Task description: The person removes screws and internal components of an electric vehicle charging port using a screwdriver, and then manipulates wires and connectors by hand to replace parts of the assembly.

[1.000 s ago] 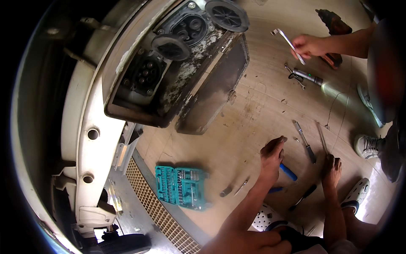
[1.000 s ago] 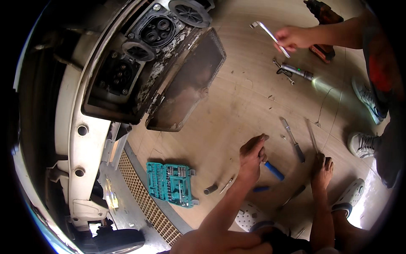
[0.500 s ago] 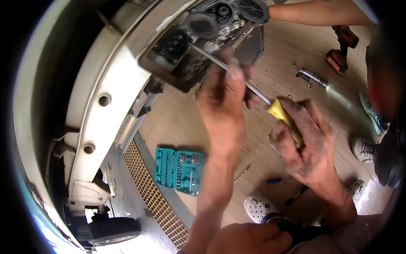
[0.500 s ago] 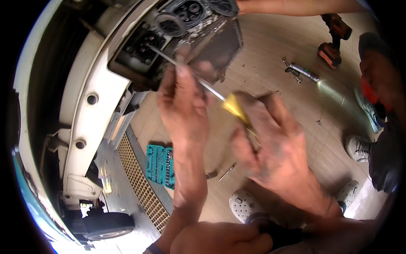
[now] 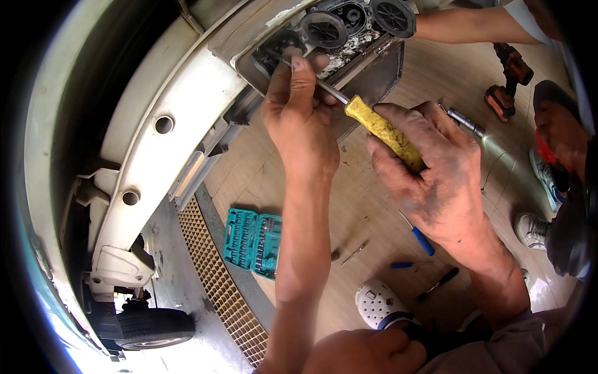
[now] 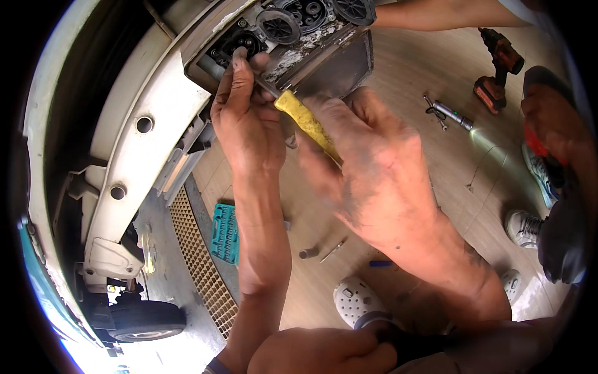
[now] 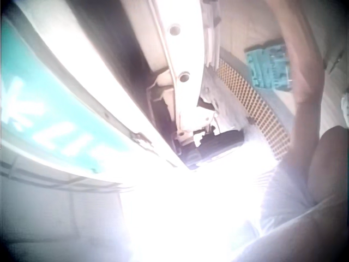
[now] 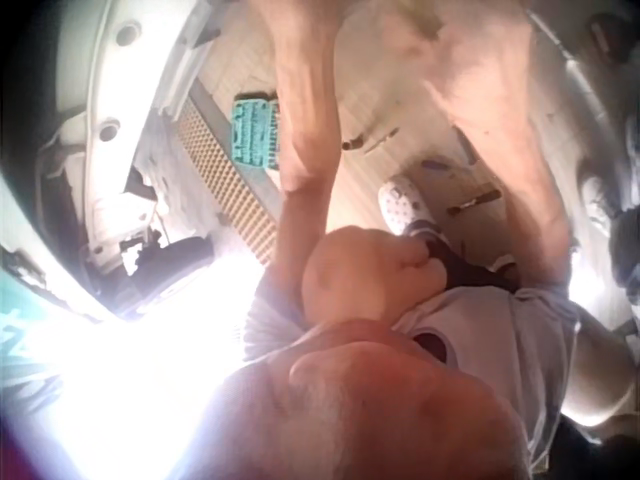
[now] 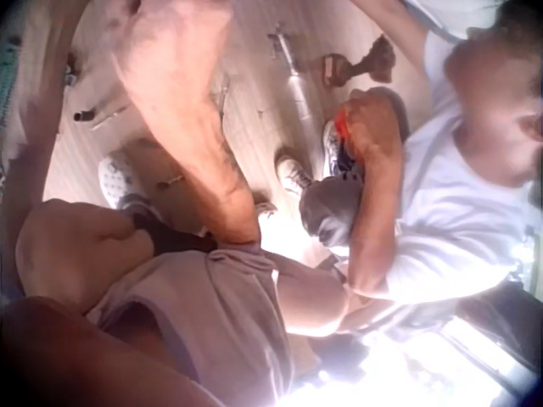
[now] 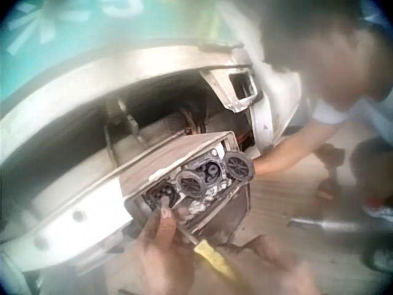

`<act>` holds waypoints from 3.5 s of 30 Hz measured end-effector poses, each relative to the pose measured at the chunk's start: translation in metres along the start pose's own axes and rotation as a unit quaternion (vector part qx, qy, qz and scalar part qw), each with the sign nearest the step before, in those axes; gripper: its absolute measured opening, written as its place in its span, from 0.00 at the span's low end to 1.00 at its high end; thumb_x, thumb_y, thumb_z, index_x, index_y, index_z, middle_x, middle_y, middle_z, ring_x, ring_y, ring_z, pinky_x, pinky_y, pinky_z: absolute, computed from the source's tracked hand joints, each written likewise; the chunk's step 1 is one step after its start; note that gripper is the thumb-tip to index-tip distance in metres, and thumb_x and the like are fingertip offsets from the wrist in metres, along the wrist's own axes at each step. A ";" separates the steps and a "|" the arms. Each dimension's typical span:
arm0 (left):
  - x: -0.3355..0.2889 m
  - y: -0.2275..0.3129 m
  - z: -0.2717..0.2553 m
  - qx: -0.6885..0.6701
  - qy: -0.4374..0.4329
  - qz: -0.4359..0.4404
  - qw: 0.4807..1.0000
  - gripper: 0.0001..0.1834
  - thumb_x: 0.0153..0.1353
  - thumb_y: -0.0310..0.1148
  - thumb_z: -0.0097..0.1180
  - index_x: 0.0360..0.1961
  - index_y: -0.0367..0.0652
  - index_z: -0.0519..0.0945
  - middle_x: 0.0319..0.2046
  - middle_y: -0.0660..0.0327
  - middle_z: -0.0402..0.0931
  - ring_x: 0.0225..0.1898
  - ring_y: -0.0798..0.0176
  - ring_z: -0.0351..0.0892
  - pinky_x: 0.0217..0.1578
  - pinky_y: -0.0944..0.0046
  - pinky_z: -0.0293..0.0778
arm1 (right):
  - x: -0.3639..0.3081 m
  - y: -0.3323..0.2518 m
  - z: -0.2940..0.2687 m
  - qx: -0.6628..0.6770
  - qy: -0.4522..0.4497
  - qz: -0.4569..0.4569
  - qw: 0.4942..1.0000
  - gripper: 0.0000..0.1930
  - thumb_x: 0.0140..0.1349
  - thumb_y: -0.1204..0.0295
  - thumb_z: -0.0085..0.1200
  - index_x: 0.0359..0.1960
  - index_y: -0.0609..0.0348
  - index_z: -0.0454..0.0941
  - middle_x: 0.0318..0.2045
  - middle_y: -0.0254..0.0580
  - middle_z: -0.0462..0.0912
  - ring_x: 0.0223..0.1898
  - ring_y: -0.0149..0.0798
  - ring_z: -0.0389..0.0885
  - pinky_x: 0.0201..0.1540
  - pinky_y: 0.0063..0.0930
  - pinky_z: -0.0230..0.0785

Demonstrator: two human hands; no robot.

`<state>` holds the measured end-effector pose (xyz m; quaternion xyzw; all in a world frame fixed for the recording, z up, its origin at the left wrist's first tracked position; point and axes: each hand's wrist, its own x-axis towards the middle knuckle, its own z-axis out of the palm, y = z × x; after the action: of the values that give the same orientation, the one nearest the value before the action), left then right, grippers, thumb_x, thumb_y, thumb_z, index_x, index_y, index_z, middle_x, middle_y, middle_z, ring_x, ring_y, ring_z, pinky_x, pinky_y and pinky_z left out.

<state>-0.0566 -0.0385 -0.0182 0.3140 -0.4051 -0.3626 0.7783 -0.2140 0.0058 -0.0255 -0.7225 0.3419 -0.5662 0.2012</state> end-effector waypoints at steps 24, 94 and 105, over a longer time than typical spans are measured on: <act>0.005 0.002 0.001 -0.211 0.010 -0.087 0.974 0.09 0.68 0.32 0.57 0.42 0.37 0.80 0.33 0.62 0.81 0.29 0.72 0.72 0.30 0.73 0.69 | 0.037 -0.037 -0.032 -0.389 -0.168 -0.242 0.873 0.19 0.54 0.76 0.62 0.49 0.67 0.78 0.33 0.43 0.75 0.23 0.33 0.77 0.17 0.27 0.68; 0.002 -0.003 0.006 -0.279 -0.044 -0.105 0.954 0.09 0.69 0.37 0.57 0.41 0.43 0.80 0.32 0.68 0.80 0.26 0.79 0.71 0.28 0.77 0.68 | 0.034 -0.011 -0.033 -0.149 -0.146 -0.058 0.976 0.22 0.69 0.53 0.54 0.37 0.65 0.79 0.10 0.31 0.64 0.09 0.29 0.61 0.14 0.25 0.58; -0.007 0.000 0.021 -0.282 0.059 -0.125 0.949 0.10 0.65 0.38 0.61 0.38 0.41 0.81 0.29 0.64 0.80 0.24 0.74 0.70 0.29 0.75 0.69 | 0.035 -0.011 -0.034 -0.331 -0.115 -0.236 0.906 0.19 0.64 0.61 0.58 0.47 0.65 0.76 0.18 0.37 0.67 0.16 0.34 0.67 0.20 0.26 0.63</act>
<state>-0.0772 -0.0362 -0.0112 0.1511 -0.1972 -0.5373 0.8060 -0.2396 -0.0089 0.0154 -0.8671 0.3037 -0.3646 -0.1518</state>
